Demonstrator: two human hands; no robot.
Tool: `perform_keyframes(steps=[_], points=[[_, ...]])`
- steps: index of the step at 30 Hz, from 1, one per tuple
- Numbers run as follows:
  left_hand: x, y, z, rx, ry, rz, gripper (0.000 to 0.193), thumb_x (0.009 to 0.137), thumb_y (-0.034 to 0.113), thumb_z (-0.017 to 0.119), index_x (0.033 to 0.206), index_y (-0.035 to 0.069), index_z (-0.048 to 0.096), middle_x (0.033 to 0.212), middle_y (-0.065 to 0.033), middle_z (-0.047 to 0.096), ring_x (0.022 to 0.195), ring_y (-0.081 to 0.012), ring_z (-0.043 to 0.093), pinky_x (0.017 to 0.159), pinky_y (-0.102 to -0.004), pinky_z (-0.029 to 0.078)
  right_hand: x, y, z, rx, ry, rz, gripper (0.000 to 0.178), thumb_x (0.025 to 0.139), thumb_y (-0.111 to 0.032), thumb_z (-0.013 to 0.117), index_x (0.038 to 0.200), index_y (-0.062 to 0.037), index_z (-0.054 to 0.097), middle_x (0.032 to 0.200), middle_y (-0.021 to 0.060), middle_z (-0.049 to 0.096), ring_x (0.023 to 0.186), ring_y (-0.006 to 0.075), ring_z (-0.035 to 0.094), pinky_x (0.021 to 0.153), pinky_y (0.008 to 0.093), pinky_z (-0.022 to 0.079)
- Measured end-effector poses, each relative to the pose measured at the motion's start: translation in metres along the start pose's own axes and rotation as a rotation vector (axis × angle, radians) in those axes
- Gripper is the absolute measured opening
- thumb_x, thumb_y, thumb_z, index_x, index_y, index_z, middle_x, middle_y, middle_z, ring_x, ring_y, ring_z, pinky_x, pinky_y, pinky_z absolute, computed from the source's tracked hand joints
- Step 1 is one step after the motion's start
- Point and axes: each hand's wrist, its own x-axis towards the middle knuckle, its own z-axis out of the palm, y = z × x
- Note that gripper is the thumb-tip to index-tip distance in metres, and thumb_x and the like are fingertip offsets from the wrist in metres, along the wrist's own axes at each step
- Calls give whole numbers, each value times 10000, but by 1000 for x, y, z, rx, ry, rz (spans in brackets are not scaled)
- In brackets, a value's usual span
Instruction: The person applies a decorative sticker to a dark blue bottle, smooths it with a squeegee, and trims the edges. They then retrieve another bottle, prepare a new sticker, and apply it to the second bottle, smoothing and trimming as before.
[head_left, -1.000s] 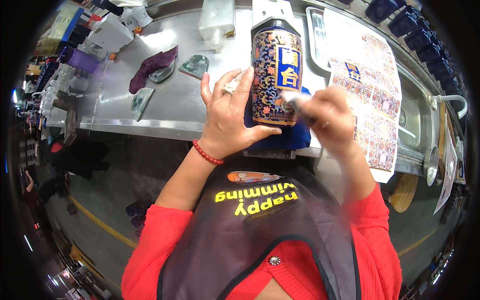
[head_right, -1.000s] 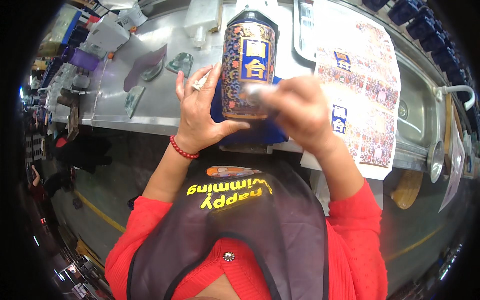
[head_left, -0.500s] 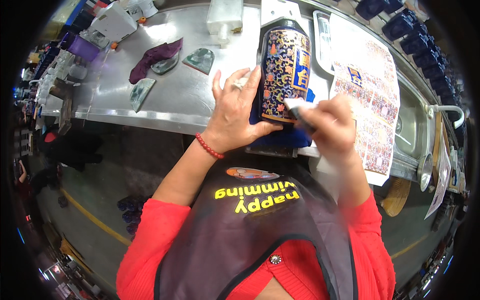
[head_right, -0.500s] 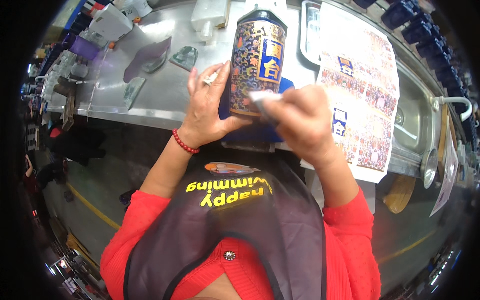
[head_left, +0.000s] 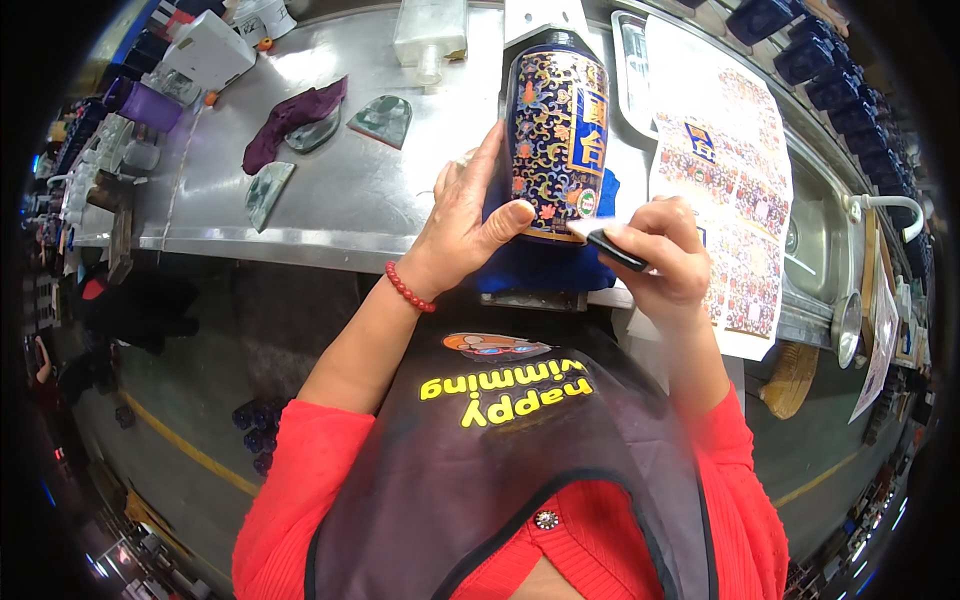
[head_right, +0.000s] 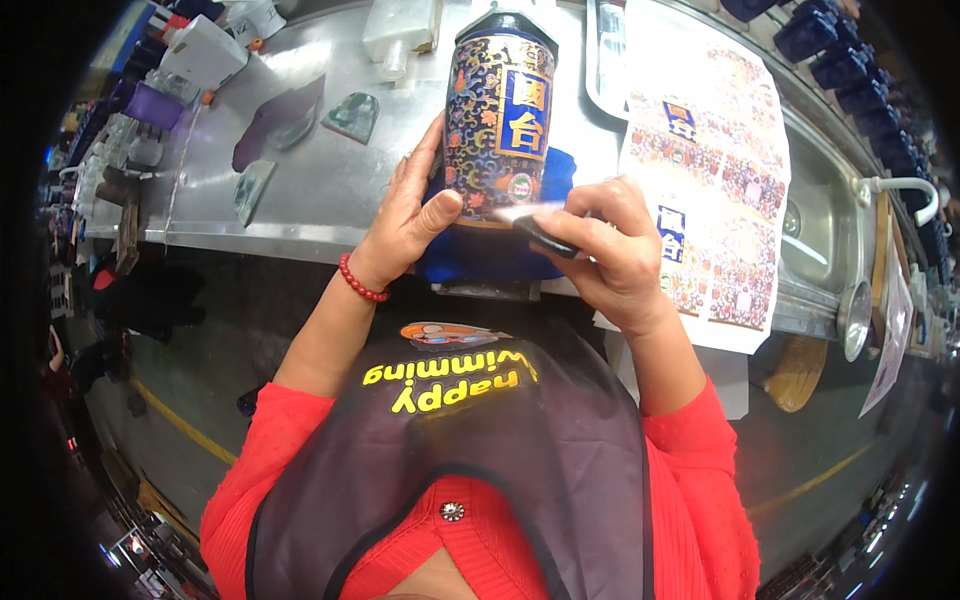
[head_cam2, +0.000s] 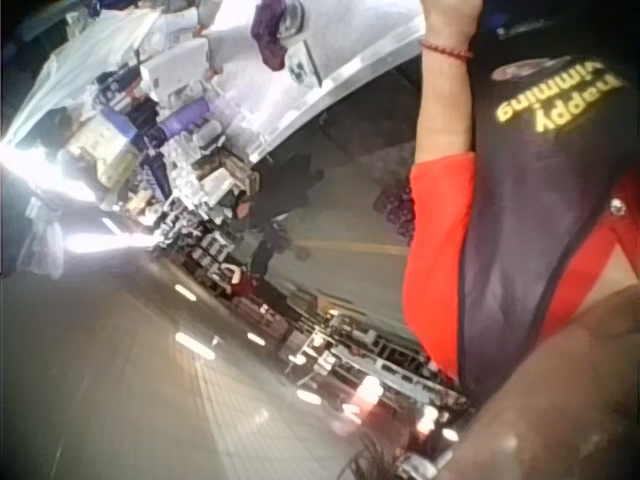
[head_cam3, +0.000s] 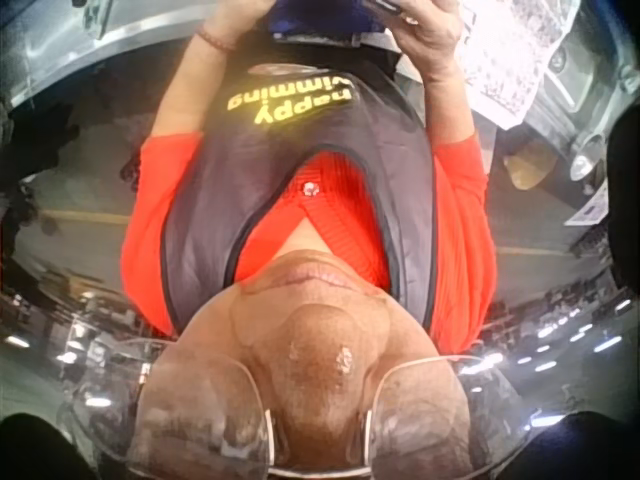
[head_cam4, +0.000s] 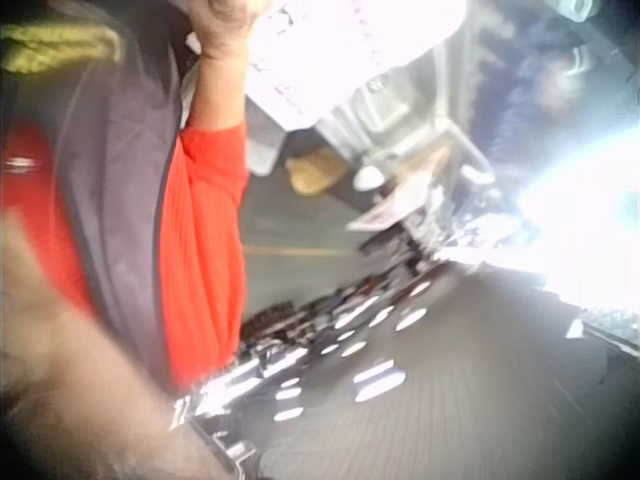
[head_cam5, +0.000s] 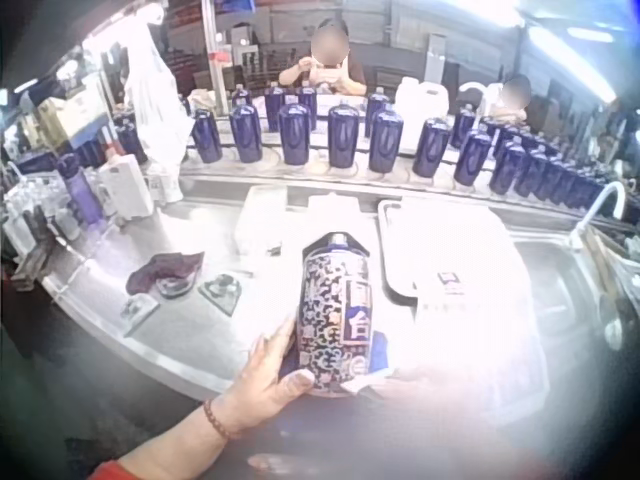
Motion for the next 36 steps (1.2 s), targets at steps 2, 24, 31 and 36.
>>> perform_keyframes(steps=[2,24,31,36], points=[[0,-1,-1,-4,-13,-9,1030,936,712,533,1575,-50,266,1470,-249,503,1139,-350,498,1097,-462,315,-1,2,0,93,-57,-110,413,582,-12,810,984,-89,755,879,48,607,747,239,552,666,364,436],[-5,28,3,575,45,188,1177,743,561,829,1608,49,215,1509,-200,445,1386,-380,435,1151,-706,118,2,6,2,113,-123,-118,390,588,44,758,959,-74,741,912,54,620,825,260,568,747,370,442],[-6,13,-1,415,-35,138,1199,809,681,714,1605,-11,143,1529,-248,430,1399,-402,450,1151,-724,59,9,-4,-4,15,-166,-135,361,622,27,703,961,-92,741,920,38,623,823,247,581,769,376,438],[-5,32,2,533,53,174,1181,716,473,871,1592,24,218,1503,-216,412,1411,-437,345,1143,-717,106,6,-4,-1,113,-139,-121,352,605,-24,745,947,-106,734,906,25,615,806,239,567,765,369,420]])
